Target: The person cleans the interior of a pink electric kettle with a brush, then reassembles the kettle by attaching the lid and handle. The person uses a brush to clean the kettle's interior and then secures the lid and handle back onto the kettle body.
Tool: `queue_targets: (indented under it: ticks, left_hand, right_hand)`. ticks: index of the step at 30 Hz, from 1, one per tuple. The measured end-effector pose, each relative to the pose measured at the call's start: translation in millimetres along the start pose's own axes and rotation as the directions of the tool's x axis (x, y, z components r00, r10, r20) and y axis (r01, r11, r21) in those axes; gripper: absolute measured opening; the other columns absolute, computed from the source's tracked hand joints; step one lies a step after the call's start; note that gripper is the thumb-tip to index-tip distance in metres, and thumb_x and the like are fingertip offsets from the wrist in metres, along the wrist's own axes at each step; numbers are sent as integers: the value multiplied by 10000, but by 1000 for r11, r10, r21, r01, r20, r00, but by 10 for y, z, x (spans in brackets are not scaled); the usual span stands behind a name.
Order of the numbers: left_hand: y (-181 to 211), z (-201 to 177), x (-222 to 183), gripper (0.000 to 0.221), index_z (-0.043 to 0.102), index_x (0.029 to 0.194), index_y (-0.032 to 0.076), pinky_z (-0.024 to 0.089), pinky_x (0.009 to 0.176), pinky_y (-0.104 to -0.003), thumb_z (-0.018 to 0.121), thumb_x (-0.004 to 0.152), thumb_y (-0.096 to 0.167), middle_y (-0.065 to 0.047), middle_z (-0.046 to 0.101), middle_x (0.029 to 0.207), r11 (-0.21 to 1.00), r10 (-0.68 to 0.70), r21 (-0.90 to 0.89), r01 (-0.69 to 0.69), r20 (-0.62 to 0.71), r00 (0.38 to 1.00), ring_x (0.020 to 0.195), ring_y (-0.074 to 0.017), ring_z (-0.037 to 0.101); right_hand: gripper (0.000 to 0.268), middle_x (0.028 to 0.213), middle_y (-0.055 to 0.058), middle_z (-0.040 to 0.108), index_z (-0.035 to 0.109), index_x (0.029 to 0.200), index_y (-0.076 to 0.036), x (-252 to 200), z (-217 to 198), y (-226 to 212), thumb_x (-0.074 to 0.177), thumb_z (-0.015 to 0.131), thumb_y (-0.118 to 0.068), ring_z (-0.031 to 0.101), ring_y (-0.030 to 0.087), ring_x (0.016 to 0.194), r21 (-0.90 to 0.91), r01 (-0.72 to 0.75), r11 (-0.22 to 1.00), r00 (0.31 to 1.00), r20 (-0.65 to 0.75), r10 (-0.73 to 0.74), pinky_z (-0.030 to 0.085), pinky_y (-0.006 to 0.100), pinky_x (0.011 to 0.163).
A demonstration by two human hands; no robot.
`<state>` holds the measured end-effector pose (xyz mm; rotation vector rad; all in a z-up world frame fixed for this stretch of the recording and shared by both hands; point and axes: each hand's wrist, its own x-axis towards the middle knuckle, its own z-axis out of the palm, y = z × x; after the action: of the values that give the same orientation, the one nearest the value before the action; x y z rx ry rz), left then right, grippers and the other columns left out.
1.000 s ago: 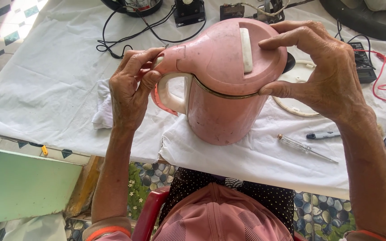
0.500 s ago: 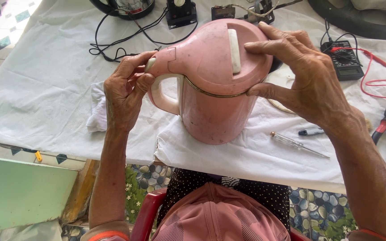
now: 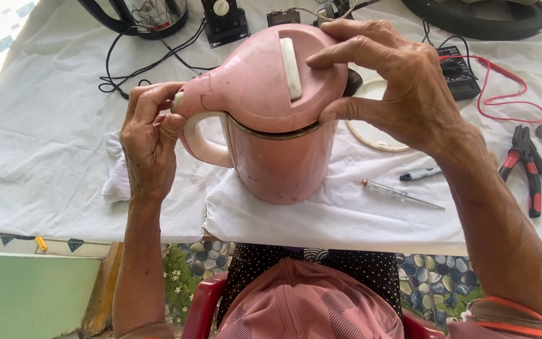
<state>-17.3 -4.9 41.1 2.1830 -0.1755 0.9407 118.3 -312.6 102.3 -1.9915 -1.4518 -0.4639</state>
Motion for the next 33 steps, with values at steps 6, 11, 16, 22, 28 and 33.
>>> queue_targets:
  ticks: [6, 11, 16, 22, 28, 33]
  left_hand:
    - [14, 7, 11, 614, 568, 1328, -42, 538, 853, -366, 356, 1115, 494, -176, 532, 1205, 996, 65, 62, -64, -20, 998, 1054, -265, 599]
    - [74, -41, 75, 583, 579, 1319, 0, 596, 949, -385, 347, 1113, 494, -154, 552, 1219, 993, 109, 45, -109, -5, 994, 1081, -258, 623]
    - [86, -113, 107, 543, 598, 1314, 32, 602, 958, -370, 380, 1107, 485, -123, 561, 1229, 995, 93, 20, -94, 26, 995, 1073, -232, 642]
    - [102, -225, 170, 525, 635, 1304, 29, 565, 930, -345, 416, 1094, 458, -117, 576, 1202, 991, 123, 43, -127, 89, 988, 1004, -226, 651]
    - [122, -297, 247, 459, 629, 1340, 52, 542, 892, -344, 454, 1105, 406, -122, 584, 1172, 977, 194, 64, -203, 130, 972, 973, -222, 641]
    - [130, -326, 246, 473, 571, 1371, 63, 558, 899, -361, 476, 1101, 439, -149, 580, 1260, 978, 202, 24, -208, 147, 968, 1027, -267, 649]
  right_hand:
    - [521, 1469, 263, 632, 691, 1309, -40, -71, 87, -7, 919, 775, -376, 629, 394, 1358, 11, 27, 1000, 997, -66, -26, 497, 487, 1090]
    - [515, 1480, 273, 650, 702, 1306, -27, -125, 110, 4, 911, 789, -345, 645, 392, 1373, -32, 13, 999, 995, -103, -16, 507, 468, 1121]
    - [502, 1502, 248, 651, 705, 1326, -39, -153, 114, -11, 922, 822, -312, 657, 387, 1369, -79, -7, 997, 995, -101, -1, 506, 457, 1105]
    - [552, 1485, 322, 634, 681, 1327, 63, -112, 52, -42, 911, 722, -298, 620, 432, 1409, 24, -2, 1000, 995, -100, 4, 498, 488, 1203]
    - [617, 1486, 394, 618, 653, 1344, 145, -114, -10, -20, 929, 650, -312, 619, 468, 1419, 70, 35, 997, 993, -116, -27, 511, 510, 1221]
    - [584, 1463, 413, 596, 608, 1326, 185, -57, 38, -63, 1061, 546, -331, 620, 499, 1430, 128, -11, 992, 987, -158, 31, 560, 552, 1211]
